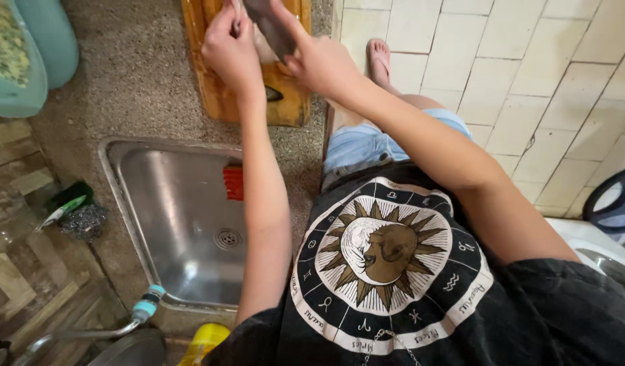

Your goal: The person slices raw chicken breasts on a wooden cutting board using a large knife. They repeatedly take pieces from a white container, cut them into smaller portions, and place them back into the container.

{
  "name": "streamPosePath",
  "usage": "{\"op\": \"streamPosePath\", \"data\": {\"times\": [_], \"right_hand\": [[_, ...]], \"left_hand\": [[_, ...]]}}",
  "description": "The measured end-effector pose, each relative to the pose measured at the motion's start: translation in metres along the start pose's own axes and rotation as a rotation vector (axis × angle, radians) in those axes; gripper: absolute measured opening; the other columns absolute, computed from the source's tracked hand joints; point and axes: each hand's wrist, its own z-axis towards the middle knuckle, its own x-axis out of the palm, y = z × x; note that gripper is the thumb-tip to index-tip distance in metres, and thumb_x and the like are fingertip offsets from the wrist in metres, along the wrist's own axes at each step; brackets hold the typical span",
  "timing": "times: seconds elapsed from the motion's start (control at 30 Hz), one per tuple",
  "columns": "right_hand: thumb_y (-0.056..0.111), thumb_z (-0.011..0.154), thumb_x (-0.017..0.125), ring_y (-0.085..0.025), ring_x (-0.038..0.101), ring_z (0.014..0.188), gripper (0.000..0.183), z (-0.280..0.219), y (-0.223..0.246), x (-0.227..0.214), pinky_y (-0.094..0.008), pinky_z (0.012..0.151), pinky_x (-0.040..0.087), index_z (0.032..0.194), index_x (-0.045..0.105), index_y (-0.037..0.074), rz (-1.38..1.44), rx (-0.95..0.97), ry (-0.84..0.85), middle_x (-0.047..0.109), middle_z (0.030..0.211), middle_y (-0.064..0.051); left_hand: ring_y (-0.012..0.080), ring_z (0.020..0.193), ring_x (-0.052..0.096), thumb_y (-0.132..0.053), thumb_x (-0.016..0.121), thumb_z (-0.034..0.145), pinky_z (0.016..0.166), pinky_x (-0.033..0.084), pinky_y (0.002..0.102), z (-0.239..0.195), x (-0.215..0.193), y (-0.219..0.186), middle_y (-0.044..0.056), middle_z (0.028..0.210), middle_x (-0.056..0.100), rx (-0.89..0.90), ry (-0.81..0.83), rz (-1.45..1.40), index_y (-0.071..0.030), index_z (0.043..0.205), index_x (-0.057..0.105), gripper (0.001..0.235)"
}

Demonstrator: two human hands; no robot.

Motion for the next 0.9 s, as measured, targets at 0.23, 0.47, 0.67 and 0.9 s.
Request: {"op": "streamPosePath", "data": {"times": [0.23,0.47,0.67,0.9], "right_hand": [[0.019,0.081,0.052,-0.037,0.064,0.067,0.077,0.020,0.002,-0.007,-0.048,0.058,0.049,0.144,0.010,0.034,-0.137,-0.083,-0.003,0.070,0.078,-0.002],[0.022,0.085,0.056,-0.048,0.049,0.081,0.079,-0.060,0.012,-0.039,-0.052,0.057,0.047,0.147,0.009,0.037,-0.309,0.046,0.158,0.050,0.090,-0.026],[0.026,0.083,0.054,-0.047,0.062,0.067,0.077,-0.139,0.000,-0.079,-0.055,0.057,0.051,0.147,0.011,0.034,-0.431,0.039,0.235,0.035,0.121,-0.027],[0.037,0.083,0.051,-0.044,0.063,0.086,0.069,-0.159,0.002,-0.108,-0.053,0.085,0.049,0.144,0.019,0.043,-0.368,0.184,0.406,0.065,0.094,-0.015]], "left_hand": [[0.0168,0.060,0.065,-0.011,0.073,0.070,0.057,0.050,0.033,-0.003,-0.002,0.031,0.004,0.067,0.073,-0.181,0.066,0.108,-0.017,0.087,0.074,0.018],[0.0232,0.067,0.070,-0.020,0.067,0.076,0.058,0.052,0.035,-0.007,0.005,0.041,0.004,0.078,0.073,-0.214,-0.140,0.107,-0.018,0.088,0.072,0.014],[0.0223,0.083,0.069,-0.021,0.066,0.082,0.067,0.056,0.037,-0.025,0.024,0.097,0.010,0.092,0.071,-0.625,-0.190,-0.384,-0.008,0.099,0.067,0.021],[0.0276,0.099,0.061,-0.024,0.067,0.087,0.077,0.054,0.057,-0.019,-0.023,0.085,0.010,0.107,0.056,-1.075,-0.181,-1.030,-0.012,0.111,0.055,0.030]]}}
